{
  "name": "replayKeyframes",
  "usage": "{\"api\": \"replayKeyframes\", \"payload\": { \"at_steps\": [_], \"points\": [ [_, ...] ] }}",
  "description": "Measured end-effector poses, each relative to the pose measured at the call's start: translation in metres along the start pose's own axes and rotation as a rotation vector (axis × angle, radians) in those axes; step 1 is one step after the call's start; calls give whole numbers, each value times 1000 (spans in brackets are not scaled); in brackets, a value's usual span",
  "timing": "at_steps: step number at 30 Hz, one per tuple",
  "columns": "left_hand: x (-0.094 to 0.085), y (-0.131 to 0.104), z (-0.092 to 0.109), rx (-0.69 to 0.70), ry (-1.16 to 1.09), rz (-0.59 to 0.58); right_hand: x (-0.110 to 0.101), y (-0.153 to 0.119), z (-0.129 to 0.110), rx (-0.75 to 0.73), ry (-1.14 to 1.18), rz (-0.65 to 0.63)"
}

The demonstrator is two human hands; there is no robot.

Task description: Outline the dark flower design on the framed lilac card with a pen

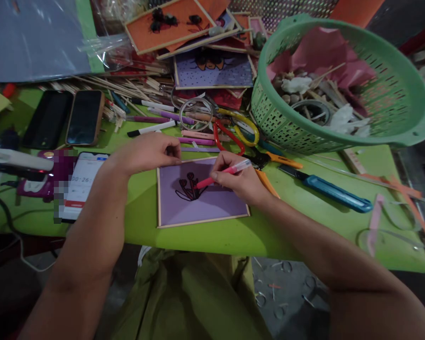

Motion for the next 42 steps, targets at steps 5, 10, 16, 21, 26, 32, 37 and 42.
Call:
{"api": "replayKeyframes", "payload": {
  "at_steps": [5, 10, 16, 21, 26, 32, 37, 42],
  "points": [
    [1, -1, 0, -43, 1, -27, 1, -1, -3, -19, -19, -15],
    [0, -1, 0, -52, -2, -35, 1, -1, -4, -9, 0, -12],
    [1, 0, -2, -44, -10, -28, -3, -1, -1, -39, -14, 10],
    [2, 0, -1, -41, -10, -21, -4, 0, -1, -29, -8, 19],
    [2, 0, -2, -52, -1, -32, -3, 0, -1, -53, -17, 16],
    [3, 0, -3, -37, -9, -15, -5, 0, 3, -61, 11, 12],
    [2, 0, -2, -39, -4, -15, -4, 1, 2, -54, -20, -2],
    [2, 1, -3, -44, -2, -16, -2, 1, 1, -50, -15, -11]
  ]
}}
Point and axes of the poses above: each hand's wrist, its own y-axis towards the middle knuckle, its own x-axis out of the palm, z = x × y, the point moved 8 cm from there along y, towards the middle knuckle, and after that the axes turned 11 degrees about x, right-handed, at the moved point
